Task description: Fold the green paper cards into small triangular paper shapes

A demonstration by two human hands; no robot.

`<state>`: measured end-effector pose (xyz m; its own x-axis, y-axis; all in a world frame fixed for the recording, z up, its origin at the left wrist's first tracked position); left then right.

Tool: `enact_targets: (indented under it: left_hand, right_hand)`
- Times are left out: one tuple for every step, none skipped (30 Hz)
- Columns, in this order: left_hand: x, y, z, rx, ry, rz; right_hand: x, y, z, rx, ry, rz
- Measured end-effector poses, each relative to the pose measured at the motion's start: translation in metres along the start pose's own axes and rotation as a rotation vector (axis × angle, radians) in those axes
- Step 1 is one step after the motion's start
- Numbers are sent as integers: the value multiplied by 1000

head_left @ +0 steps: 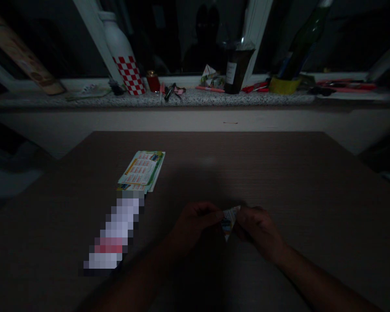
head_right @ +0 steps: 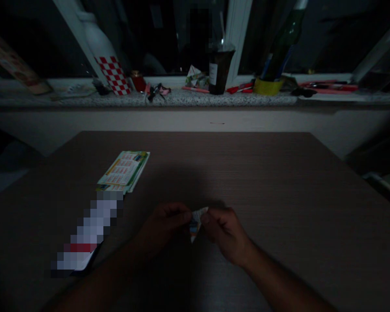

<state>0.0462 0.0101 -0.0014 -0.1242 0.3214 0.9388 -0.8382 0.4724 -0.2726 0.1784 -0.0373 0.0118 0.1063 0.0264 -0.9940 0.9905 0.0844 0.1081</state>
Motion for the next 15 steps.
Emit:
enact_targets:
  left_hand:
    - [0,0,0,4,-6,5]
    - [1,0,-1,3,-10,10]
    - [0,0,-1,2,-12,16]
    - [0,0,-1,3,-14,24]
    - [-1,0,-1,1,-14,31]
    - [-1,0,-1,-4,-12,36]
    - [-2,0,-1,-8,-11,39]
    - [-2,-1,-1,-11,-11,41]
    - [-2,-1,-1,-12,-13,40]
    - [-2,-1,-2,-10,-14,36]
    - [-2,-1,-2,-6,-14,33]
    - [-2,0,-2,-1,-13,35]
    - [-2,0,-2,3,-15,38]
    - [-2,1,-2,5,-15,40]
    - [-3,2,-3,6,-18,42]
  right_hand:
    - [-2,-2,0,-27,12,33]
    - [-3,-3,-1,-49,26,72]
    - [-5,-5,-1,-65,41,109]
    - [-7,-6,-1,-69,58,139]
    - [-8,-6,-1,-65,67,158]
    - [-9,-6,-1,-60,66,168]
    - [-9,-7,-1,-52,59,174]
    - [-9,-7,-1,-45,47,177]
    - [-8,-7,-1,-40,33,176]
    - [-7,-7,-1,-36,22,170]
    - [-6,-7,-1,-34,13,160]
    - [-5,-6,-1,-29,7,145]
    - [-5,-6,-1,-27,3,131]
    - [-5,-6,-1,-30,1,119]
    - [-4,-6,-2,-39,1,115]
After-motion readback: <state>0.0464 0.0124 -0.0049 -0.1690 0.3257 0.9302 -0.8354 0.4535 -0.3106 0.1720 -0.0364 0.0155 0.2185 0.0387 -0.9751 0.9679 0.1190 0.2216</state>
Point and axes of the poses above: each hand's wrist, its own z-axis away from the middle knuckle, its own y-axis out of the back of the hand, x = y × z, the point moved 6 cm from there along -z, towards the middle knuckle, and after that the axes turned 7 degrees about -y, right-handed, at the moved point
